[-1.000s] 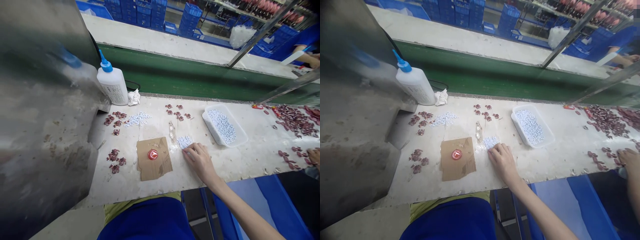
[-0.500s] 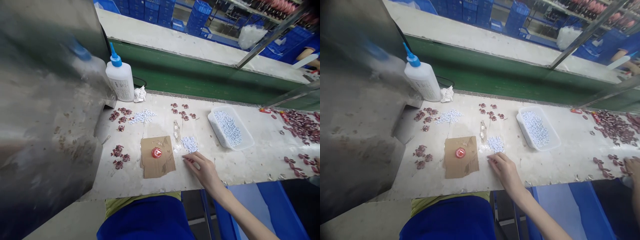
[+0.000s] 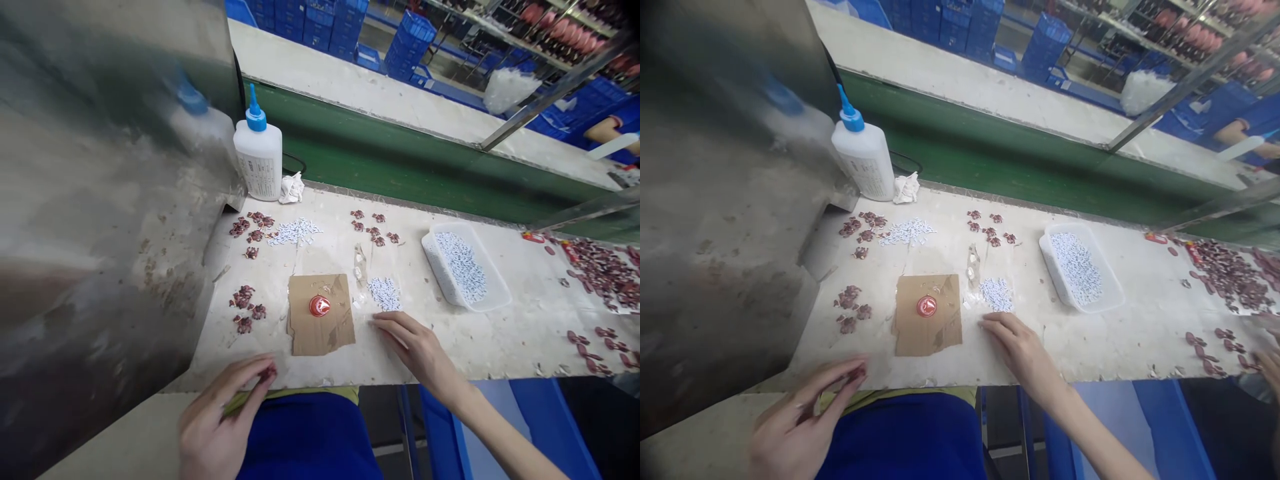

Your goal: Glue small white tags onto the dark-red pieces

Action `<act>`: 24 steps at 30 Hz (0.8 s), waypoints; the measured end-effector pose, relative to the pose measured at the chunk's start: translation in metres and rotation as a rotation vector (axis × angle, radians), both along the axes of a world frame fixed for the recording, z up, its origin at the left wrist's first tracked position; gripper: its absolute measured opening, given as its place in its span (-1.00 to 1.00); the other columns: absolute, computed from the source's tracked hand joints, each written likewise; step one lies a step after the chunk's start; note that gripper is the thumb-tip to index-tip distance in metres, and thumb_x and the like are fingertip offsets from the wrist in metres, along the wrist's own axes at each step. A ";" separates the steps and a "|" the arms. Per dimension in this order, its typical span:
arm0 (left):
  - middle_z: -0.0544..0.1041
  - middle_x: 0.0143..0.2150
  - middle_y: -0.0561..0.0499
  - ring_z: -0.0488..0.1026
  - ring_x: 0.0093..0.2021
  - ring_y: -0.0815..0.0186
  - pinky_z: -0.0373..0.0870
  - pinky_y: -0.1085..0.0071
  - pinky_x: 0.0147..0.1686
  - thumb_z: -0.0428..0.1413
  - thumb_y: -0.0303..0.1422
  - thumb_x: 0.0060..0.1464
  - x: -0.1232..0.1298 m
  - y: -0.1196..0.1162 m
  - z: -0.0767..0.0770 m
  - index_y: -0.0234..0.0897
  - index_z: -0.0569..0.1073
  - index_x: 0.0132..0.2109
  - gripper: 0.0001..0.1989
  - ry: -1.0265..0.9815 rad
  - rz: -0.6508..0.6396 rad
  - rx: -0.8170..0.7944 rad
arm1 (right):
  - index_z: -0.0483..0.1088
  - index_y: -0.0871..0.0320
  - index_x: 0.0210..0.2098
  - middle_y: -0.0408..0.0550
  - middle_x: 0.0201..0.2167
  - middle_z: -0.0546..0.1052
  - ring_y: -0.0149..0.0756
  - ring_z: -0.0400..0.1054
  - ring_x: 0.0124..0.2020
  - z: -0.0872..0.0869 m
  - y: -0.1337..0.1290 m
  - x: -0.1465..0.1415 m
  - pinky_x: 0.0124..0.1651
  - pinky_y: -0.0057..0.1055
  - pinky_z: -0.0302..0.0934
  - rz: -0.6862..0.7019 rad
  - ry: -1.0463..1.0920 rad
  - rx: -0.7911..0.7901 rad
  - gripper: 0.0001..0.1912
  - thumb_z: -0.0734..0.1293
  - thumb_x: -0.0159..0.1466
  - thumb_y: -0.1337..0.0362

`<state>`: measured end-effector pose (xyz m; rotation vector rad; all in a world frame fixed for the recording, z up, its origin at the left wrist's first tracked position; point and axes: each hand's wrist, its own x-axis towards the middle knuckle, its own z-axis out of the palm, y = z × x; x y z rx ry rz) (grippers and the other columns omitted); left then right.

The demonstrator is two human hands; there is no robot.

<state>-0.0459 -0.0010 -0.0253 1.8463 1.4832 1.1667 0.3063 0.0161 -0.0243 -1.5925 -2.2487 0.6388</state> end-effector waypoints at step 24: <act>0.64 -0.16 0.14 0.64 -0.20 0.53 0.52 0.75 -0.09 0.14 -0.39 0.31 0.031 0.022 0.001 -0.14 0.48 0.03 -0.83 -0.100 0.015 -0.143 | 0.62 0.06 -0.22 -0.04 -0.21 0.70 -0.12 0.62 -0.17 0.006 0.036 -0.053 -0.08 -0.22 0.53 -0.364 0.479 -0.295 -0.85 0.44 0.32 0.15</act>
